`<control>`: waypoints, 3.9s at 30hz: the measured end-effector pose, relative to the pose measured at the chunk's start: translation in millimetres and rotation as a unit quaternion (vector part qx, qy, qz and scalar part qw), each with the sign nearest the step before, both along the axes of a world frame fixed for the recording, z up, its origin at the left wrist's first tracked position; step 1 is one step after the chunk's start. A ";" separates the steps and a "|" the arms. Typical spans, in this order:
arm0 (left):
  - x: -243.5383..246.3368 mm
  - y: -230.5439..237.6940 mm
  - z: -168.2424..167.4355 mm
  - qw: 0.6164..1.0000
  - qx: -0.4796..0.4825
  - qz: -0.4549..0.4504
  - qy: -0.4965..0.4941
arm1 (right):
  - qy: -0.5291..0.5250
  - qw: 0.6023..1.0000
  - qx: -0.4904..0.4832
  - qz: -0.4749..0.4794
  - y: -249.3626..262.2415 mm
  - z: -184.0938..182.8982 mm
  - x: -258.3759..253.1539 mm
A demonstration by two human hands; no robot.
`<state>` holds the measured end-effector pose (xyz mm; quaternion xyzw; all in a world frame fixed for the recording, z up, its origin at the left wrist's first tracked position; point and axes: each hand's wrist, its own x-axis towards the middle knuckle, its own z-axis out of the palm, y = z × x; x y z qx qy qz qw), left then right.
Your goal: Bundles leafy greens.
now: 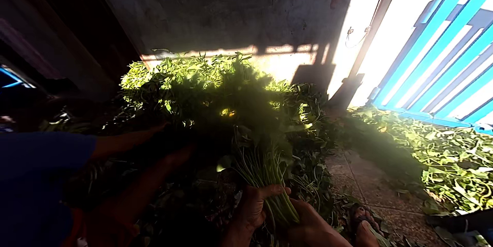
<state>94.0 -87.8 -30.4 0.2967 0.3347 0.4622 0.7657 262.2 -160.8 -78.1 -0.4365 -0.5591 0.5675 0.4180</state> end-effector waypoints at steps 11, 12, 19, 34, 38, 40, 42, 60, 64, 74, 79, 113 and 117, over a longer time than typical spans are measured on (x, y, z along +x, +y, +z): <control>10.0 -5.3 -10.9 0.999 0.039 -0.007 0.013 | 0.088 0.993 -0.046 0.067 -3.5 -10.6 10.3; 11.9 -6.2 -9.9 0.999 0.042 -0.005 0.017 | 0.090 0.994 -0.050 0.047 -4.3 -11.6 8.3; 24.1 -13.3 -7.8 0.999 0.010 0.052 0.000 | 0.086 0.994 -0.028 -0.055 -12.5 -9.6 -12.2; -2.0 -18.5 -41.1 0.998 -0.030 0.037 -0.041 | 0.179 0.949 -0.226 0.128 -16.9 -0.3 28.8; -24.2 -2.6 -58.5 0.995 0.019 -0.072 -0.059 | 0.231 0.929 -0.257 0.134 -16.2 28.9 31.8; -36.6 4.1 -70.8 0.983 0.042 -0.153 -0.090 | 0.250 0.927 -0.255 0.113 -17.1 45.0 30.2; -47.2 12.4 -82.6 0.962 0.074 -0.228 -0.130 | 0.253 0.928 -0.260 0.085 -17.5 59.0 32.2; -43.9 3.7 -25.5 0.955 -0.044 0.001 0.293 | 0.108 0.961 -0.232 -0.105 0.7 58.5 49.6; -38.7 -14.3 -26.5 0.955 -0.134 -0.255 0.068 | 0.074 0.982 -0.167 -0.042 -0.9 44.2 9.4; -91.0 -13.1 -18.4 0.965 -0.029 -0.022 -0.259 | 0.044 0.966 -0.039 0.252 4.3 47.0 -52.9; -100.7 -23.8 -10.3 0.945 0.047 -0.021 -0.323 | 0.108 0.936 -0.070 0.328 7.3 47.2 -78.0; -225.5 -285.7 -86.7 0.876 0.193 0.366 -0.246 | -0.237 0.700 -0.160 0.654 20.2 19.2 -164.9; -235.7 -291.2 -85.5 0.852 0.168 0.413 -0.276 | -0.262 0.705 -0.150 0.642 15.8 27.3 -162.1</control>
